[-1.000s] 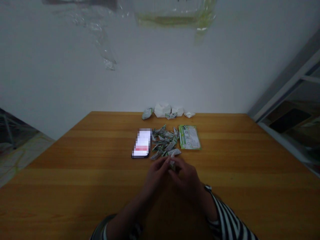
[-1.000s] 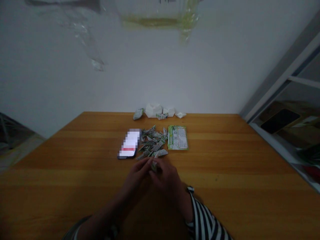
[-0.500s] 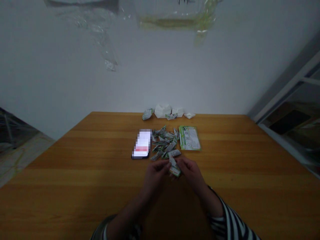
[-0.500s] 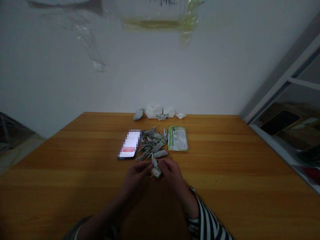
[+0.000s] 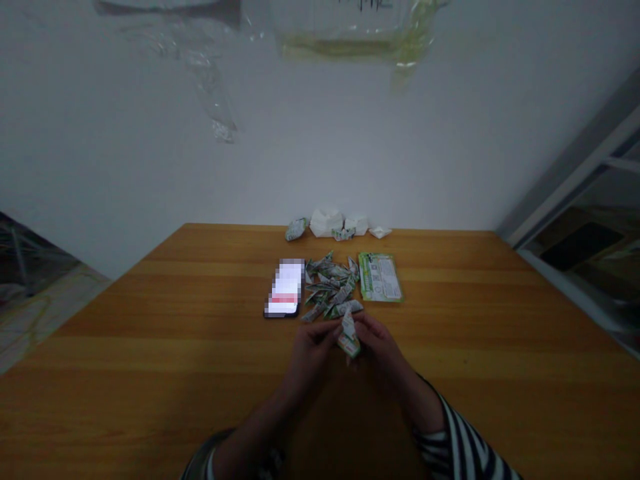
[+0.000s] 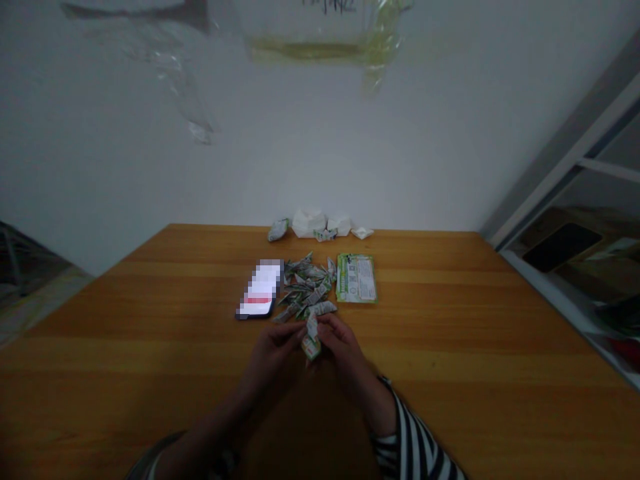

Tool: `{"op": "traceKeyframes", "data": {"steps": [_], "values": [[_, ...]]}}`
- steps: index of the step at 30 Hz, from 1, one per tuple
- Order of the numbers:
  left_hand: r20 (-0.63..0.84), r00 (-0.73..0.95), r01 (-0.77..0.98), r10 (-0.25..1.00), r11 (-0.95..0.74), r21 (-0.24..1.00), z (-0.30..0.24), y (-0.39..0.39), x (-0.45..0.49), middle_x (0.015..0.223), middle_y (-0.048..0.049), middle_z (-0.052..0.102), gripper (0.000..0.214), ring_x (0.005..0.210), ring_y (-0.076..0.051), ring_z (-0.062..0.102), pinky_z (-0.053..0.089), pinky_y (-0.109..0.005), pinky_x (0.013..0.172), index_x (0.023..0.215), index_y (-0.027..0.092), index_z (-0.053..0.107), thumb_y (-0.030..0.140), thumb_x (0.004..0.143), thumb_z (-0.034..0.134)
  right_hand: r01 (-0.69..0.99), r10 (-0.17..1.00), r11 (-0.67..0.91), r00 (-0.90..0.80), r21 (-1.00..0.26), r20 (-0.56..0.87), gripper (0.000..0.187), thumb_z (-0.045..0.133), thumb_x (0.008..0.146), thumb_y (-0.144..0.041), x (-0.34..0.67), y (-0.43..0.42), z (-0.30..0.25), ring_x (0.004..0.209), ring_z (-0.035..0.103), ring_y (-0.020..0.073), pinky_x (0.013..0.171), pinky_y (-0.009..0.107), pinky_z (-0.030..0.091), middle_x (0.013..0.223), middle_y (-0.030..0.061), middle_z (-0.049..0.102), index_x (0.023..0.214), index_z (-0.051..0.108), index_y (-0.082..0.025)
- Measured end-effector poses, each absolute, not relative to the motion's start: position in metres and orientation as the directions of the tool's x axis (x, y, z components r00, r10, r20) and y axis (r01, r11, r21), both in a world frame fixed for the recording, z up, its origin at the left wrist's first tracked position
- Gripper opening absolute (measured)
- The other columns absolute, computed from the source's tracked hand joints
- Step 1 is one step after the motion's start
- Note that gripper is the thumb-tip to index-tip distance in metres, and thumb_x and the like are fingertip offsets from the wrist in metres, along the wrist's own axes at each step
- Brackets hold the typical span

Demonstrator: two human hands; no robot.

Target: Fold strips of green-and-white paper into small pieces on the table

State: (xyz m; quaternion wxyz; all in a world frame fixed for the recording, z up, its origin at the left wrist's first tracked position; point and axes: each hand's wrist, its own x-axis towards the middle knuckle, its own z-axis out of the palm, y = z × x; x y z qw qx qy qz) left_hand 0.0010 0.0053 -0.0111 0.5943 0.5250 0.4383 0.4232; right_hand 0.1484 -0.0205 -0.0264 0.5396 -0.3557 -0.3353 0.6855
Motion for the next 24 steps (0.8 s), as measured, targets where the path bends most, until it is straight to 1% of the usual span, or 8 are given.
{"op": "traceKeyframes", "data": {"steps": [4, 7, 13, 15, 17, 19, 22, 24], "values": [[-0.081, 0.256, -0.049, 0.963, 0.096, 0.994, -0.011, 0.004, 0.001, 0.085, -0.0069, 0.079, 0.020, 0.076, -0.025, 0.071, 0.054, -0.031, 0.072, 0.087, 0.020, 0.080, 0.030, 0.071, 0.073, -0.544, 0.979, -0.194, -0.162, -0.816, -0.125, 0.033, 0.073, 0.073, -0.047, 0.147, -0.020, -0.033, 0.046, 0.052, 0.0097, 0.040, 0.019, 0.047, 0.063, -0.0028, 0.059, 0.089, 0.062, -0.021], [-0.081, 0.260, -0.050, 0.962, 0.097, 0.994, -0.014, 0.005, 0.001, 0.086, -0.0073, 0.079, 0.021, 0.076, -0.025, 0.071, 0.054, -0.032, 0.072, 0.088, 0.020, 0.080, 0.030, 0.072, 0.073, -0.535, 0.980, -0.187, -0.165, -0.824, -0.115, 0.032, 0.072, 0.074, -0.046, 0.149, -0.020, -0.035, 0.047, 0.052, 0.0099, 0.041, 0.019, 0.047, 0.065, -0.0025, 0.059, 0.090, 0.062, -0.020], [-0.032, 0.304, 0.002, 0.952, 0.033, 0.999, -0.017, 0.007, -0.001, 0.088, -0.0079, 0.078, 0.024, 0.079, -0.026, 0.071, 0.055, -0.035, 0.077, 0.093, 0.016, 0.078, 0.031, 0.077, 0.067, -0.448, 0.988, -0.139, -0.120, -0.883, -0.094, 0.033, 0.067, 0.077, -0.048, 0.151, -0.017, -0.031, 0.047, 0.053, 0.0100, 0.041, 0.020, 0.047, 0.066, -0.0016, 0.060, 0.088, 0.059, -0.018], [0.007, 0.320, 0.059, 0.947, -0.027, 0.998, -0.016, 0.006, 0.000, 0.093, -0.0076, 0.078, 0.024, 0.084, -0.026, 0.071, 0.054, -0.036, 0.080, 0.095, 0.017, 0.077, 0.029, 0.081, 0.063, -0.402, 0.990, -0.119, -0.123, -0.908, -0.075, 0.029, 0.067, 0.078, -0.043, 0.150, -0.017, -0.033, 0.046, 0.053, 0.0099, 0.041, 0.020, 0.046, 0.064, -0.0031, 0.060, 0.092, 0.057, -0.019], [0.070, 0.339, 0.133, 0.938, -0.122, 0.984, -0.014, 0.004, 0.001, 0.098, -0.0073, 0.077, 0.022, 0.089, -0.025, 0.069, 0.053, -0.034, 0.083, 0.094, 0.017, 0.077, 0.025, 0.083, 0.059, -0.314, 0.992, -0.050, -0.122, -0.948, -0.012, 0.029, 0.069, 0.074, -0.031, 0.149, -0.017, -0.035, 0.051, 0.057, 0.0113, 0.048, 0.021, 0.048, 0.067, -0.0035, 0.063, 0.098, 0.057, -0.020], [0.142, 0.373, 0.189, 0.917, -0.225, 0.956, -0.010, 0.000, 0.004, 0.104, -0.0074, 0.074, 0.025, 0.094, -0.023, 0.067, 0.050, -0.033, 0.086, 0.096, 0.018, 0.076, 0.023, 0.087, 0.053, -0.166, 0.995, 0.061, -0.071, -0.984, 0.074, 0.031, 0.067, 0.072, -0.019, 0.148, -0.019, -0.036, 0.064, 0.064, 0.0147, 0.060, 0.025, 0.052, 0.077, -0.0009, 0.068, 0.101, 0.058, -0.021], [0.193, 0.453, 0.245, 0.870, -0.330, 0.912, -0.004, -0.006, 0.006, 0.116, -0.0077, 0.069, 0.028, 0.103, -0.022, 0.062, 0.045, -0.033, 0.092, 0.105, 0.020, 0.072, 0.026, 0.091, 0.048, 0.129, 0.985, 0.166, 0.021, -0.978, 0.170, 0.027, 0.060, 0.076, -0.015, 0.148, -0.025, -0.035, 0.087, 0.067, 0.0214, 0.078, 0.032, 0.052, 0.096, 0.0063, 0.071, 0.102, 0.063, -0.020], [0.155, 0.480, 0.320, 0.864, -0.337, 0.885, -0.001, -0.009, 0.006, 0.110, -0.0086, 0.069, 0.026, 0.099, -0.024, 0.062, 0.046, -0.032, 0.087, 0.106, 0.019, 0.070, 0.031, 0.087, 0.056, 0.314, 0.983, 0.165, 0.021, -0.935, 0.181, 0.034, 0.057, 0.079, -0.015, 0.150, -0.027, -0.034, 0.096, 0.065, 0.0252, 0.085, 0.037, 0.050, 0.106, 0.0094, 0.071, 0.112, 0.064, -0.020]]}}
